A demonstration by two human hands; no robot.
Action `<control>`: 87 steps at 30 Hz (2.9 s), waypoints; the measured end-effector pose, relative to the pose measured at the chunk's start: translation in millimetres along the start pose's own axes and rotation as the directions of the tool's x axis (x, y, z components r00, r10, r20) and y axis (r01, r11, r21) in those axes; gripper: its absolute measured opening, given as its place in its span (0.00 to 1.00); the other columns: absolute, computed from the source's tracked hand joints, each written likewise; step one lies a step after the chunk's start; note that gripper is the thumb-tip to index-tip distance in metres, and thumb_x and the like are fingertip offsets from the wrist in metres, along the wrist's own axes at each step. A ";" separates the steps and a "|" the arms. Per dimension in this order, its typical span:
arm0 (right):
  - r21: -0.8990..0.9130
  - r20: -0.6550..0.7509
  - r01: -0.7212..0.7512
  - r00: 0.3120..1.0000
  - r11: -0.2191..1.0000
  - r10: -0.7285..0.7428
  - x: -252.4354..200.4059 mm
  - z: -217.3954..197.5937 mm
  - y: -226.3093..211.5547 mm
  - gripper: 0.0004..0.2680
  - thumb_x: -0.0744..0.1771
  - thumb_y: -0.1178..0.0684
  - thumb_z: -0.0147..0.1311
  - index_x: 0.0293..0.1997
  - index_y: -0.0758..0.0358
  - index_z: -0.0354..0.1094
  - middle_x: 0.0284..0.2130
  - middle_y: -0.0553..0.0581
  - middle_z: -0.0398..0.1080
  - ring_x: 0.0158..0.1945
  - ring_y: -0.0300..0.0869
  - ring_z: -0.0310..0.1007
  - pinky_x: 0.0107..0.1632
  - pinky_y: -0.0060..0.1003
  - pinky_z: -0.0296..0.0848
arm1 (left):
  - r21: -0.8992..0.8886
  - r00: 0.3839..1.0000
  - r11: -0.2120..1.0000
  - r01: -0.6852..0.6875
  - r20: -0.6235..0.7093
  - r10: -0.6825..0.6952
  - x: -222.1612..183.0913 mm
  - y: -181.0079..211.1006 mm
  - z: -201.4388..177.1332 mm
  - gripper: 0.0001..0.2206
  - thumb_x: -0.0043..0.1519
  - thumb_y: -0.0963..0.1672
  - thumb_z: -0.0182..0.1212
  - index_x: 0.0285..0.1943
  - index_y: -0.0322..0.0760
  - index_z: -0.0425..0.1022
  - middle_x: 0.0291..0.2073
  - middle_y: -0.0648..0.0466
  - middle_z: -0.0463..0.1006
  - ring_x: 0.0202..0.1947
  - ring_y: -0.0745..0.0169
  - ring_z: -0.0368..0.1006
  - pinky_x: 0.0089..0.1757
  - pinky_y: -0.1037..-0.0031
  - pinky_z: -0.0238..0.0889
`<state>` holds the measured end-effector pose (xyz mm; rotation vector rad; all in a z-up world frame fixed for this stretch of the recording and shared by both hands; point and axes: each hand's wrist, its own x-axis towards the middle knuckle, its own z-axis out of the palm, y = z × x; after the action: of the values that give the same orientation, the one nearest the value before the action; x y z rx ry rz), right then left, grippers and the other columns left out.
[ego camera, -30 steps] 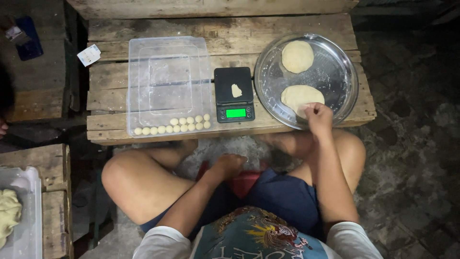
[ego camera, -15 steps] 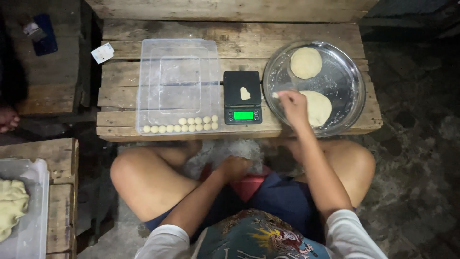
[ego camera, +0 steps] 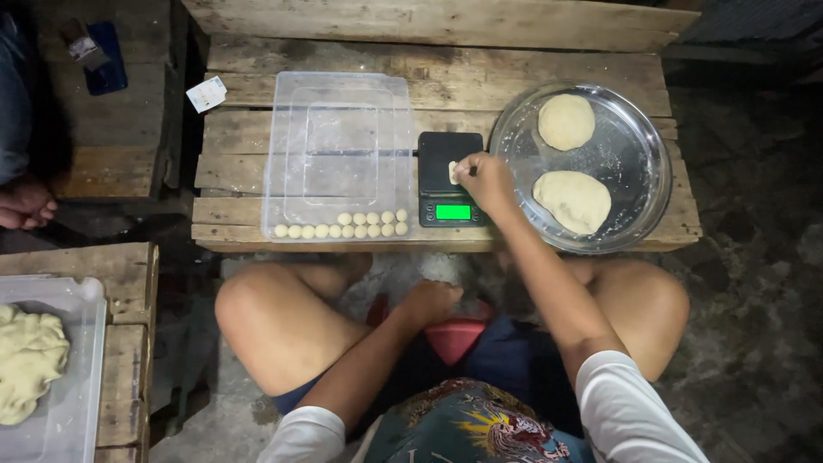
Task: Weighing small portions of dough on a digital scale and rolling them into balls or flattening them into discs.
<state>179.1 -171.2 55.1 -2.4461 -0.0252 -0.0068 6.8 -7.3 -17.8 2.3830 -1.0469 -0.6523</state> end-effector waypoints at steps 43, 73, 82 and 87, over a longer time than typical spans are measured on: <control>-0.271 -0.071 0.185 0.975 0.945 -0.211 -58.0 -113.5 42.3 0.08 0.68 0.55 0.62 0.50 0.66 0.74 0.41 0.68 0.75 0.46 0.62 0.76 0.49 0.53 0.73 | -0.008 0.998 0.998 0.069 -0.015 -0.069 8.0 -14.0 40.8 0.08 0.62 0.42 0.52 0.39 0.33 0.77 0.32 0.39 0.82 0.38 0.38 0.81 0.41 0.48 0.72; -0.599 -0.226 -0.328 0.944 0.730 0.239 -130.7 -121.9 139.5 0.10 0.70 0.46 0.57 0.46 0.60 0.78 0.34 0.63 0.78 0.40 0.58 0.82 0.44 0.53 0.79 | -0.140 0.963 0.959 0.245 0.153 -0.223 -2.1 -14.5 21.1 0.16 0.65 0.44 0.57 0.62 0.39 0.77 0.49 0.37 0.81 0.50 0.34 0.78 0.50 0.51 0.71; -0.598 -0.247 -0.273 0.957 0.754 0.151 -134.0 -128.9 104.2 0.08 0.68 0.50 0.61 0.49 0.59 0.77 0.40 0.63 0.76 0.43 0.57 0.80 0.46 0.52 0.77 | -0.120 0.958 0.964 0.236 0.194 -0.210 -7.1 4.4 -9.7 0.14 0.67 0.44 0.55 0.60 0.37 0.77 0.48 0.37 0.81 0.50 0.36 0.78 0.50 0.52 0.70; -0.645 -0.246 -0.230 0.965 0.729 0.086 -131.8 -120.9 126.5 0.06 0.69 0.50 0.60 0.44 0.58 0.80 0.38 0.60 0.76 0.40 0.54 0.81 0.44 0.47 0.78 | -0.095 0.906 0.928 0.360 0.275 -0.323 -2.5 20.2 -30.4 0.15 0.66 0.44 0.56 0.57 0.30 0.78 0.47 0.35 0.81 0.50 0.38 0.78 0.52 0.54 0.70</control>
<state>50.1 -347.9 65.4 -3.1565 0.3386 -0.2254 11.8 -11.2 18.2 2.4178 -0.6462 -1.1457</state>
